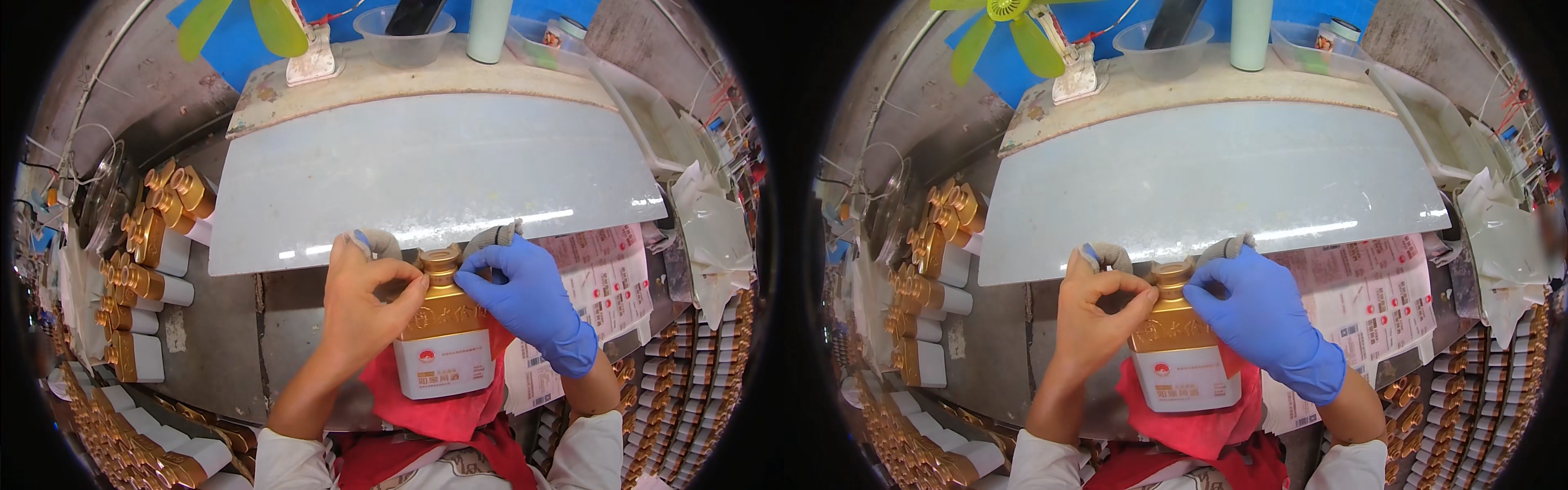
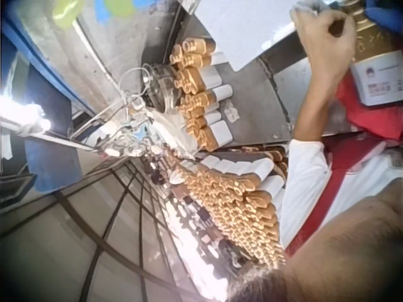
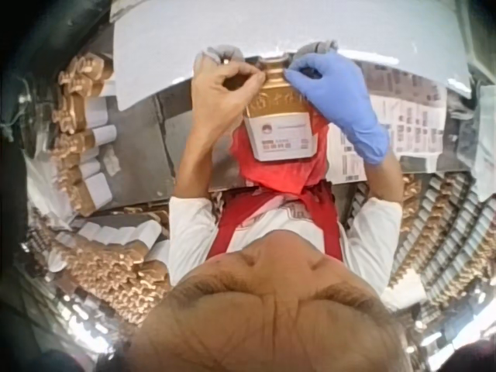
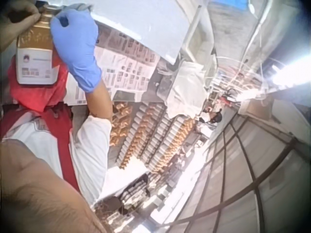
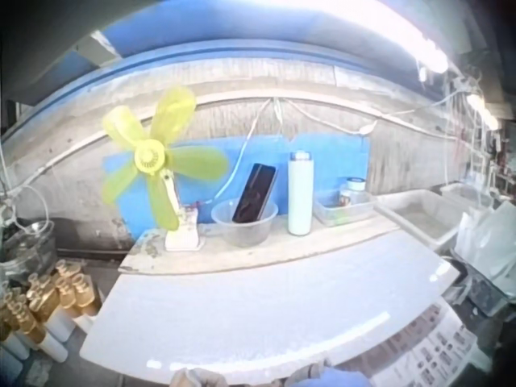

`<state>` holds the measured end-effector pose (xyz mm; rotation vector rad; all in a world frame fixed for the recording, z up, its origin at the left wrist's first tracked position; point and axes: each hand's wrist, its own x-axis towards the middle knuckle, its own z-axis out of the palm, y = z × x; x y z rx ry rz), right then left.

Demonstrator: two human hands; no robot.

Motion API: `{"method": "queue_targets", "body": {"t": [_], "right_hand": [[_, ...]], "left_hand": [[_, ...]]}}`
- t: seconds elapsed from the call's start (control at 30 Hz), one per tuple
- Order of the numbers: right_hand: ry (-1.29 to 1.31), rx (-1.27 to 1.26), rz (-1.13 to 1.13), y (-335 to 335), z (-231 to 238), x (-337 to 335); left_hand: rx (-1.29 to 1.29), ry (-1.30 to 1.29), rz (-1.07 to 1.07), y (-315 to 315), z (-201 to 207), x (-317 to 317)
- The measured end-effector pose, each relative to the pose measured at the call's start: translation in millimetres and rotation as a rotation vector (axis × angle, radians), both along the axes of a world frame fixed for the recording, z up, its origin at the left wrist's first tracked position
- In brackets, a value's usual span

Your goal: The person applies labels to the sides of white bottles with gold caps. They peel the backing from a label sheet, position the label on the bottle, and smooth it down with a red cloth. The person repeats this process for multiple bottles, placing finished units on a nearby tray.

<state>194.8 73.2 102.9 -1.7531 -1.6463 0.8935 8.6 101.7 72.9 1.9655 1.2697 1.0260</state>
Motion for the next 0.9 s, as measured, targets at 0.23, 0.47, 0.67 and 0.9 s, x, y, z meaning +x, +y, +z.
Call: {"method": "queue_targets", "body": {"t": [0.23,0.47,0.67,0.9], "right_hand": [[-0.024,0.003,0.0,-1,-3,1],[0.013,-0.005,-0.001,0,-3,1],[-0.019,-0.026,-0.002,0,-2,0],[-0.07,-0.029,0.038,2,1,2]], "left_hand": [[-0.089,0.076,-0.112,12,5,-10],[-0.047,-0.064,-0.222,27,7,-13],[-0.239,0.003,-0.421,45,-5,-13],[-0.233,-0.045,-0.474,49,-7,-14]]}}
